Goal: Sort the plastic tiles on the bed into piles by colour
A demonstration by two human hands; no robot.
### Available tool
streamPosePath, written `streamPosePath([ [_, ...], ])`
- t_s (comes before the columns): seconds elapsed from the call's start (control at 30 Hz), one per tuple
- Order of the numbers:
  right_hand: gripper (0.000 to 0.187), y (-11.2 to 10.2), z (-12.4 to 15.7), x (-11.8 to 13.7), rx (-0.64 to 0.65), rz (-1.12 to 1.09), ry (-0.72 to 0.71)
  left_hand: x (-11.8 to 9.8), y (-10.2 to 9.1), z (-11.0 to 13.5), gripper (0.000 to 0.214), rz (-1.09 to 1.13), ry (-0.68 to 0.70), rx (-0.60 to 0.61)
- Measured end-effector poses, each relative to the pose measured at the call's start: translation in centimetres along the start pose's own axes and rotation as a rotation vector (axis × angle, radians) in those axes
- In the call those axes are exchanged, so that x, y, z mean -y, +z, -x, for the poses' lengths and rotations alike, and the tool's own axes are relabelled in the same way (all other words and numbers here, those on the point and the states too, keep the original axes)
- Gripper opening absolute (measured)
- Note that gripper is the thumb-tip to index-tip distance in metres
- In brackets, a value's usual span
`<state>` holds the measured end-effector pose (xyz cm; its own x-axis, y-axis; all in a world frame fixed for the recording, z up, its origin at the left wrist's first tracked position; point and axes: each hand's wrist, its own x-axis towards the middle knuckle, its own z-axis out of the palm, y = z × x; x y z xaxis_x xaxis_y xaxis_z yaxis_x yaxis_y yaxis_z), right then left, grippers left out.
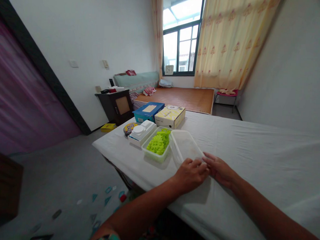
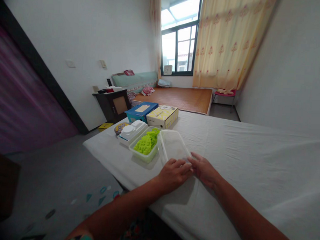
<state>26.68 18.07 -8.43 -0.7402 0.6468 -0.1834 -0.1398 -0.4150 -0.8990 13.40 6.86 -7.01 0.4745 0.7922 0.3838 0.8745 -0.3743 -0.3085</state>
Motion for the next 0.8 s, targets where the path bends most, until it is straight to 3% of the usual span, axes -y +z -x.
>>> streamPosePath([
  [0.07, 0.036, -0.2, -0.2, 0.0, -0.012, -0.023, -0.040, 0.5, -0.6, 0.1, 0.029, 0.038, 0.016, -0.012],
  [0.13, 0.033, -1.0, -0.6, 0.2, -0.057, -0.031, -0.091, 2.6, -2.1, 0.7, 0.034, 0.063, -0.047, -0.025],
  [0.23, 0.032, -3.6, -1.4, 0.8, -0.230, -0.002, -0.171, 8.3, -5.0, 2.4, 0.032, -0.023, -0.406, -0.006],
  [0.33, 0.027, -6.7, -2.3, 1.2, -0.374, 0.070, -0.239, 14.3, -7.0, 4.8, 0.035, -0.172, -0.781, 0.158],
  [0.4, 0.022, -8.0, -2.6, 1.3, -0.399, 0.106, -0.260, 16.9, -7.3, 6.3, 0.036, -0.165, -0.895, 0.372],
  [0.47, 0.019, -8.4, -2.8, 1.2, -0.409, 0.096, -0.268, 18.1, -6.9, 7.3, 0.036, -0.099, -0.941, 0.559],
  [0.53, 0.019, -8.2, -2.8, 1.1, -0.424, 0.055, -0.255, 18.3, -6.2, 7.8, 0.035, -0.050, -0.940, 0.645],
  [0.67, 0.023, -7.5, -2.5, 1.3, -0.435, -0.030, -0.210, 18.3, -5.6, 7.8, 0.036, -0.022, -0.913, 0.653],
  [0.8, 0.021, -7.4, -2.4, 1.6, -0.455, -0.066, -0.207, 19.6, -7.3, 6.5, 0.037, -0.035, -0.873, 0.600],
])
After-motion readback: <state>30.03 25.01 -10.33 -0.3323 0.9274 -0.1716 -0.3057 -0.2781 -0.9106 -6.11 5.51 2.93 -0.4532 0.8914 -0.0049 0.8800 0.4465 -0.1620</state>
